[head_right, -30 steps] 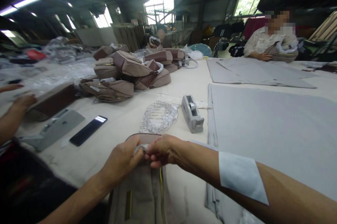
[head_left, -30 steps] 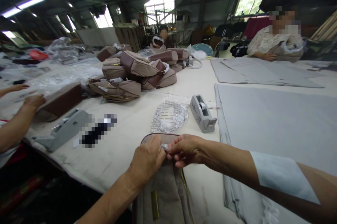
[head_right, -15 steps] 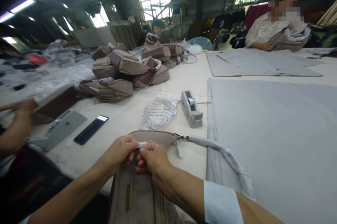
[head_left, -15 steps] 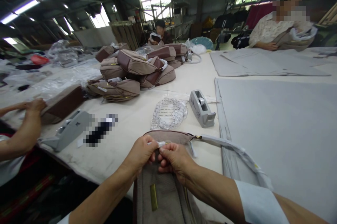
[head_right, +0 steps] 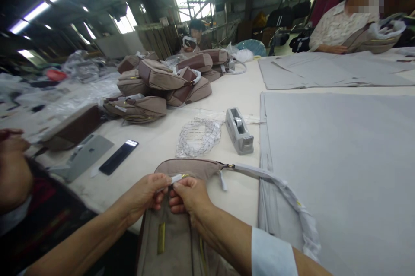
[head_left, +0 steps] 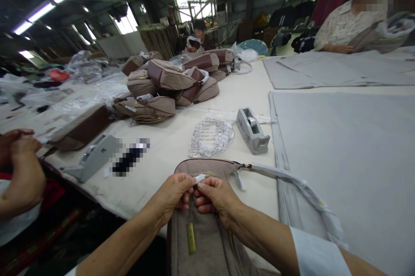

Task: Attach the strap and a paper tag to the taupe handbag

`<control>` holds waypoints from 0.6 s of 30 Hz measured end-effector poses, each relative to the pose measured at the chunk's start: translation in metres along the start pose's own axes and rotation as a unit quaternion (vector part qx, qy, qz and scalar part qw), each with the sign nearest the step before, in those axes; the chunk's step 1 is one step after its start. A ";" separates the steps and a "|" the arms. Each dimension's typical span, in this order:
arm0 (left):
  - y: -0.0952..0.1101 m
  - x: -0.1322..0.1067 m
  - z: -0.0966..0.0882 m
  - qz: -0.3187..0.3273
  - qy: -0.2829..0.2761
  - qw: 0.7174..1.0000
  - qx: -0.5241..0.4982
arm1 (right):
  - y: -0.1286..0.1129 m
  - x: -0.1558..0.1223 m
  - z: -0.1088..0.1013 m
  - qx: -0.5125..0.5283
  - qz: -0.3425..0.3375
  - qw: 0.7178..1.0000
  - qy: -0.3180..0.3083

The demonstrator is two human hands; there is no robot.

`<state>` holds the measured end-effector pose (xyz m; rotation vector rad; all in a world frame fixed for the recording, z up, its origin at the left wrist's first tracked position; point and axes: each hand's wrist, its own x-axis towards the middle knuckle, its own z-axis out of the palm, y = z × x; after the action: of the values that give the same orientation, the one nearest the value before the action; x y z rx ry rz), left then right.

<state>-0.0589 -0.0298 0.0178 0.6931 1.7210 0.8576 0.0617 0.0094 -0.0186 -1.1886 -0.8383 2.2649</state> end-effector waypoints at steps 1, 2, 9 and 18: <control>-0.002 0.001 0.000 -0.005 -0.008 1.000 -0.021 | 0.000 0.000 -0.001 -0.002 -0.001 1.000 -0.006; -0.004 0.001 0.000 -0.009 -0.016 0.999 -0.046 | 0.001 0.000 -0.001 -0.005 -0.004 1.000 -0.011; -0.016 0.001 0.007 -0.049 -0.017 0.981 -0.188 | 0.013 0.005 0.000 -0.034 -0.056 0.998 -0.006; -0.033 0.000 0.011 -0.092 -0.022 0.961 -0.259 | 0.019 0.013 -0.002 -0.047 -0.057 0.997 -0.008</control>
<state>-0.0499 -0.0464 -0.0119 0.1946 1.4058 1.0921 0.0547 0.0040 -0.0399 -1.1358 -1.0033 2.1670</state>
